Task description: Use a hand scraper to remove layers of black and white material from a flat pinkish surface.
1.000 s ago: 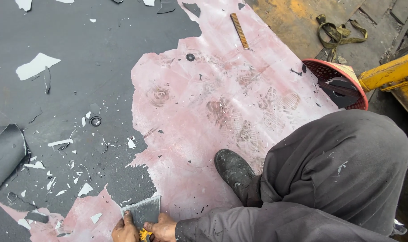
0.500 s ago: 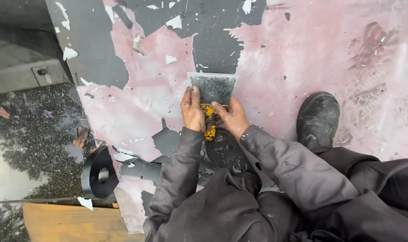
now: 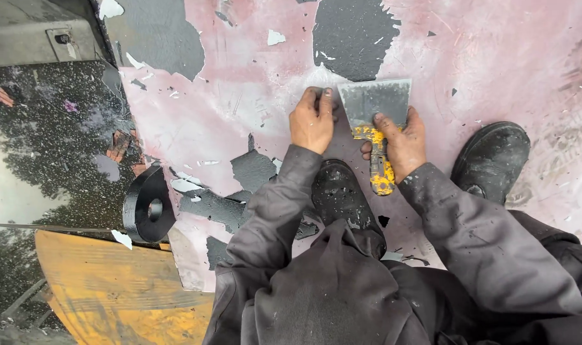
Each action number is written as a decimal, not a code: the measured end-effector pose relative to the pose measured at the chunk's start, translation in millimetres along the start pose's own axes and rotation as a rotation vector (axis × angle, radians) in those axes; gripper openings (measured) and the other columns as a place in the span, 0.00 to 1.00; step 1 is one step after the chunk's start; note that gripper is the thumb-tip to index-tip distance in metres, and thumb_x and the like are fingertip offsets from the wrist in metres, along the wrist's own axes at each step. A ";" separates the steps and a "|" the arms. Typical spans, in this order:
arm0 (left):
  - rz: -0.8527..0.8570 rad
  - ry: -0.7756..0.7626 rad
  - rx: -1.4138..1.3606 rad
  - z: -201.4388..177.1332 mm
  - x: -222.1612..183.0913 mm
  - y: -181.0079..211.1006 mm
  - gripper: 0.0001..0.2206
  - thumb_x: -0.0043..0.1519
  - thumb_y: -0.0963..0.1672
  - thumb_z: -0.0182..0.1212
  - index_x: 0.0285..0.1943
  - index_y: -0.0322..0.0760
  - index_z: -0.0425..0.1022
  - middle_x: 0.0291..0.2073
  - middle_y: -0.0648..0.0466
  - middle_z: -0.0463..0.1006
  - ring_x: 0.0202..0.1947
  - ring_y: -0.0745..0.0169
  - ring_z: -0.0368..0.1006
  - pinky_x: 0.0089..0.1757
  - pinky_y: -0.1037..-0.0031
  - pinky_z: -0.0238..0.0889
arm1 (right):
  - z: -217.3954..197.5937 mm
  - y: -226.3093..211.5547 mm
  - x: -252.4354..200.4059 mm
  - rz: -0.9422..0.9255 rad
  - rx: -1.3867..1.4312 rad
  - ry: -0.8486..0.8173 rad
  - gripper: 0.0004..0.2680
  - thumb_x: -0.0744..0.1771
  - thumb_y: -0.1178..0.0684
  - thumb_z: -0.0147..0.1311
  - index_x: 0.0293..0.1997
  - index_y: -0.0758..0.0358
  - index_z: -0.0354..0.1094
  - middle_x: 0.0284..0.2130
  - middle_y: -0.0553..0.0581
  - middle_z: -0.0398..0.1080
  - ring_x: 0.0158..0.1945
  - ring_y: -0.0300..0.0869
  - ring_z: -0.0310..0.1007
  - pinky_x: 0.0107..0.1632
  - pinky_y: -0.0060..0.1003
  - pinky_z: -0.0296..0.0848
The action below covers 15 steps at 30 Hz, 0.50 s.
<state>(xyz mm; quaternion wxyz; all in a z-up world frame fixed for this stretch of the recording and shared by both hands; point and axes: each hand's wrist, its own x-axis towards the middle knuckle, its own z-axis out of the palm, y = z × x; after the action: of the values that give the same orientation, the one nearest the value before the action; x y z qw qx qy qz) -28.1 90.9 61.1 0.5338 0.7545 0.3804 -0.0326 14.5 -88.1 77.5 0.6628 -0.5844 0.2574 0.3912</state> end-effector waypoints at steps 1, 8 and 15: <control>-0.002 -0.002 0.003 -1.6 -3.6 -10.8 0.13 0.68 0.47 0.57 0.45 0.29 0.76 0.30 0.49 0.84 0.30 0.64 0.82 0.35 0.73 0.74 | 14.1 5.3 -10.2 0.003 0.002 0.002 0.13 0.72 0.57 0.53 0.59 0.64 0.52 0.38 0.66 0.72 0.24 0.46 0.74 0.23 0.41 0.77; -0.310 -0.240 -0.505 -30.5 -26.9 -19.5 0.17 0.69 0.47 0.58 0.60 0.29 0.71 0.38 0.49 0.79 0.31 0.66 0.73 0.32 0.74 0.69 | 67.4 34.8 -15.6 0.057 0.534 0.092 0.10 0.72 0.56 0.45 0.60 0.62 0.53 0.47 0.64 0.71 0.40 0.52 0.80 0.40 0.50 0.84; -0.077 -0.087 -0.399 -34.2 -84.4 3.0 0.21 0.66 0.44 0.64 0.65 0.27 0.66 0.52 0.48 0.79 0.52 0.62 0.77 0.50 0.73 0.71 | 88.7 22.9 -15.0 0.241 0.548 0.232 0.11 0.70 0.54 0.46 0.57 0.57 0.52 0.45 0.64 0.69 0.42 0.55 0.74 0.41 0.51 0.78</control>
<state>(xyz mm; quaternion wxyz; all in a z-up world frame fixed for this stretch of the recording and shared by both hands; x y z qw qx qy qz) -98.3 73.3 116.5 0.6868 0.6166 0.3847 -0.0096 -22.9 -4.6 92.7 0.7105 -0.3900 0.4945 0.3140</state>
